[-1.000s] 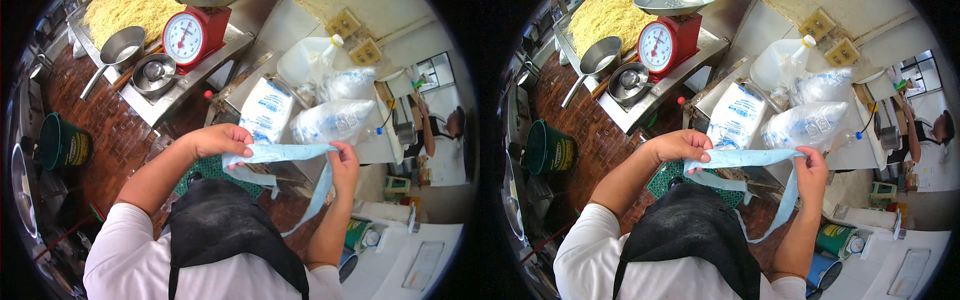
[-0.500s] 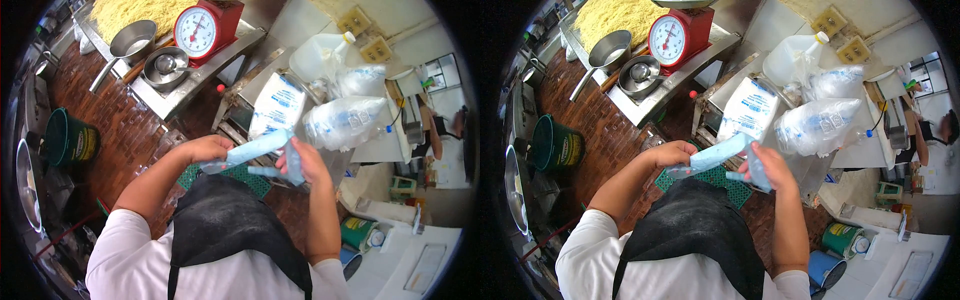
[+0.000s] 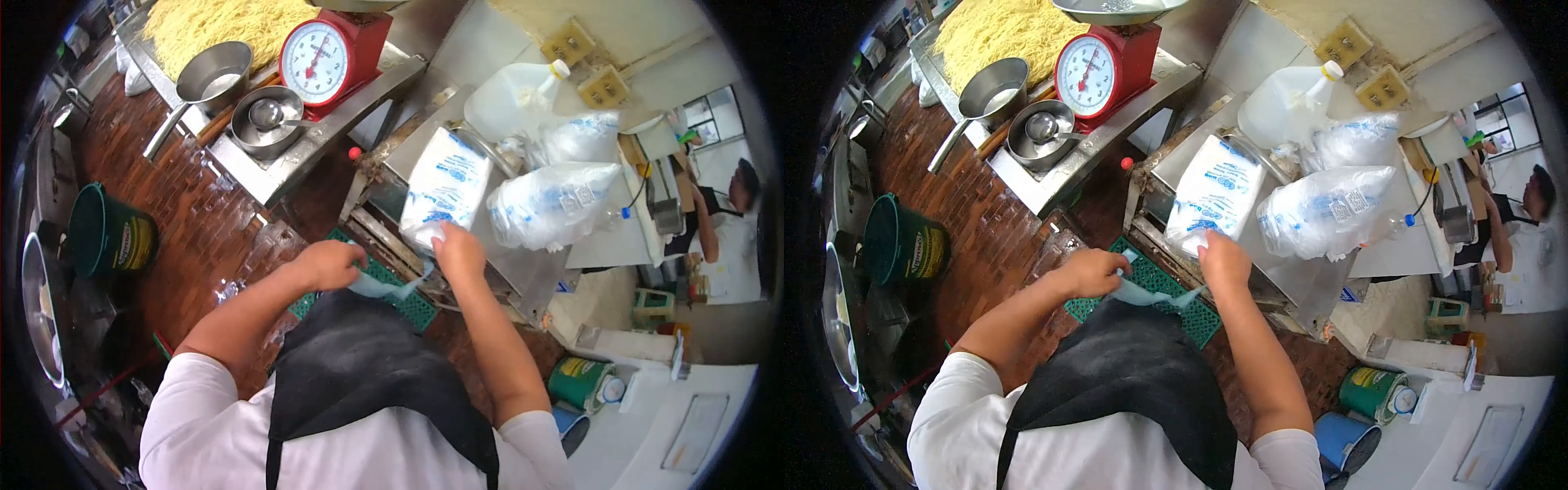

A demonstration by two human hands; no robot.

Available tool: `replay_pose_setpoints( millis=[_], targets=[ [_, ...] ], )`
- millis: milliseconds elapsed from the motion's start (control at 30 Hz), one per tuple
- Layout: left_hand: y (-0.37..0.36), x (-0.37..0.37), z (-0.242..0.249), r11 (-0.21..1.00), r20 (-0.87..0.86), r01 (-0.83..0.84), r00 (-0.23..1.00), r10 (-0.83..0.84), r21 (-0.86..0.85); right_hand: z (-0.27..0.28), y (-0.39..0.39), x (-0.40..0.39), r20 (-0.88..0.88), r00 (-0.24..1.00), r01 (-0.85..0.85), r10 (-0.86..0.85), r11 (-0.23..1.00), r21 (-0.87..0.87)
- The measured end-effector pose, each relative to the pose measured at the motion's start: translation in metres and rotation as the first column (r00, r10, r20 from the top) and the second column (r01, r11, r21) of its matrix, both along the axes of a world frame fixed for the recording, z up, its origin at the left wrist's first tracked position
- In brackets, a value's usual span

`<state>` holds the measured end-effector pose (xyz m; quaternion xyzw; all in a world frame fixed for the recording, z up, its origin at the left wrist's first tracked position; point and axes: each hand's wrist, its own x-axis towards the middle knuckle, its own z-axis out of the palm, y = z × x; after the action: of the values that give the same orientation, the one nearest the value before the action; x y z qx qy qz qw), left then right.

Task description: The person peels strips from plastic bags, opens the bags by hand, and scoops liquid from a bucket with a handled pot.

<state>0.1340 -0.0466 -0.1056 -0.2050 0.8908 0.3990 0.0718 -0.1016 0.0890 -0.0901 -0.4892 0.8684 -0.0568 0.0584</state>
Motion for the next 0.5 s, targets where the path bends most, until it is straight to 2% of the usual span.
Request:
replay_pose_setpoints(
  millis=[33,133,233,333,367,433,500],
  targets=[
    [0.005,-0.008,0.000,0.999,-0.008,0.032,0.999,-0.032,0.009,-0.002,-0.002,0.000,-0.027,0.999,0.023,-0.024,0.999,-0.048],
    [0.023,-0.036,0.018,0.993,-0.059,0.119,0.991,-0.120,-0.013,-0.006,-0.003,-0.007,-0.056,0.998,-0.023,0.023,1.000,-0.007],
    [0.038,-0.064,0.011,0.985,-0.327,0.140,0.930,-0.165,-0.100,-0.002,0.001,-0.007,-0.042,0.999,-0.033,0.028,0.991,-0.131],
    [0.041,-0.101,0.004,0.984,-0.315,0.060,0.943,-0.110,-0.166,0.000,0.006,-0.005,0.052,0.997,-0.034,0.065,0.893,-0.449],
    [0.039,-0.113,0.000,0.980,-0.303,0.039,0.948,-0.097,-0.194,0.003,0.008,-0.005,0.274,0.961,0.140,0.027,0.809,-0.572],
    [0.032,-0.133,-0.003,0.985,-0.247,0.043,0.965,-0.084,-0.168,0.021,0.010,-0.001,0.666,0.742,0.517,0.072,0.571,-0.638],
    [0.025,-0.144,-0.002,0.990,-0.239,0.033,0.969,-0.065,-0.134,0.063,0.019,0.002,0.822,0.512,0.728,0.250,0.381,-0.570]
  ],
)
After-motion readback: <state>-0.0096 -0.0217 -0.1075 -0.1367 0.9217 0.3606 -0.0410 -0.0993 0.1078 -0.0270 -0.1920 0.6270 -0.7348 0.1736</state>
